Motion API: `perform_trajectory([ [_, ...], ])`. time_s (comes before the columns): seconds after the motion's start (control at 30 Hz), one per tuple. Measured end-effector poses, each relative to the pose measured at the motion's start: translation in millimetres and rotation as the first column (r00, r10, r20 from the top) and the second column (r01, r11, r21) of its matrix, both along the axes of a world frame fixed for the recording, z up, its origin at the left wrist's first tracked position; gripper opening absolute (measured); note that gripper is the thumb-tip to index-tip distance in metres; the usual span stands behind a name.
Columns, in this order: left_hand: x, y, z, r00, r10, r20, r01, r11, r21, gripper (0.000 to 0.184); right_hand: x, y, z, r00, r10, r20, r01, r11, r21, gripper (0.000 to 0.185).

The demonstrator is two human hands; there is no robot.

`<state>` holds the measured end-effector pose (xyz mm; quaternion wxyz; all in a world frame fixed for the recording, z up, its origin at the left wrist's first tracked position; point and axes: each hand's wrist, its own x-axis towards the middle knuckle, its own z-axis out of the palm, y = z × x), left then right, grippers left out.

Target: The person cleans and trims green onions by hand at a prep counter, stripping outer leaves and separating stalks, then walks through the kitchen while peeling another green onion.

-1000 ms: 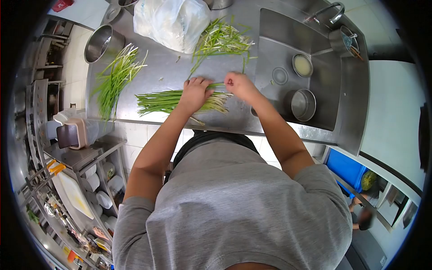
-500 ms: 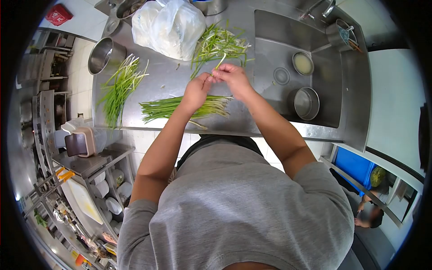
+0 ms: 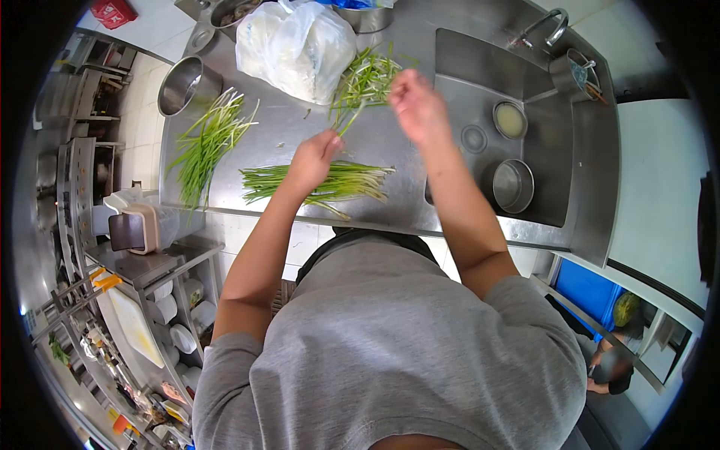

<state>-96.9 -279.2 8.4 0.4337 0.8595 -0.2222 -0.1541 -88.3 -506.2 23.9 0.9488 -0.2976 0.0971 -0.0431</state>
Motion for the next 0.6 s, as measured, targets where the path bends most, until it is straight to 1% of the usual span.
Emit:
perform_trajectory([
  [0.03, -3, 4, 1, 0.998, 0.019, -0.055, -0.020, 1.000, -0.002, 0.024, 8, -16, 1, 0.997, -0.066, 0.041, 0.066, 0.998, 0.012, 0.009],
  [0.07, -6, 9, 2, 0.993, 0.036, -0.112, -0.036, 0.999, 0.000, 0.025, 14, -27, 0, 0.999, -0.039, -0.021, 0.033, 0.972, -0.232, 0.007],
  [0.1, -9, 12, 2, 0.984, 0.050, -0.170, -0.051, 0.999, 0.001, 0.025, 18, -36, -2, 0.996, -0.027, -0.089, -0.017, 0.887, -0.461, 0.007],
  [0.13, -9, 13, 3, 0.979, 0.051, -0.200, -0.053, 0.999, -0.003, 0.026, 18, -41, -3, 0.987, -0.032, -0.159, -0.082, 0.747, -0.660, 0.007],
  [0.17, -8, 12, 3, 0.972, 0.053, -0.227, -0.057, 0.998, -0.011, 0.026, 15, -39, -14, 0.995, -0.005, -0.103, -0.083, 0.560, -0.825, 0.008],
  [0.2, -6, 11, 5, 0.967, 0.055, -0.251, -0.062, 0.998, -0.021, 0.027, 12, -33, -35, 0.998, 0.038, -0.051, -0.061, 0.338, -0.939, 0.011],
  [0.23, -5, 9, 8, 0.974, 0.050, -0.221, -0.051, 0.999, 0.003, 0.027, 12, -22, -32, 0.995, 0.094, -0.010, -0.020, 0.098, -0.995, 0.015],
  [0.27, -4, 6, 12, 0.980, 0.047, -0.192, -0.043, 0.999, 0.028, 0.027, 6, -14, -28, 0.973, 0.172, 0.151, 0.139, 0.079, -0.987, 0.027],
  [0.37, -6, 3, 19, 0.995, 0.030, -0.094, -0.023, 0.997, 0.074, 0.027, -1, 20, -17, 0.858, 0.422, 0.293, 0.284, 0.085, -0.955, 0.027],
  [0.4, -6, 2, 21, 0.998, 0.015, -0.057, -0.010, 0.996, 0.084, 0.026, -5, 25, -11, 0.881, 0.456, 0.127, 0.124, 0.037, -0.992, 0.026],
  [0.43, -6, 3, 23, 0.999, 0.005, -0.052, -0.001, 0.996, 0.088, 0.026, -7, 28, -1, 0.877, 0.479, -0.039, -0.036, -0.017, -0.999, 0.024],
  [0.47, -5, 4, 25, 0.999, -0.003, -0.046, 0.008, 0.996, 0.091, 0.025, -9, 30, 4, 0.846, 0.493, -0.204, -0.192, -0.074, -0.978, 0.023],
  [0.57, -4, 6, 36, 0.999, -0.012, -0.035, 0.016, 0.995, 0.095, 0.024, -13, 27, 8, 0.855, 0.508, -0.109, -0.217, 0.159, -0.963, 0.016],
  [0.6, -5, 8, 40, 0.999, -0.012, -0.035, 0.016, 0.995, 0.096, 0.024, -15, 28, 10, 0.853, 0.508, -0.116, -0.254, 0.211, -0.944, 0.015],
])
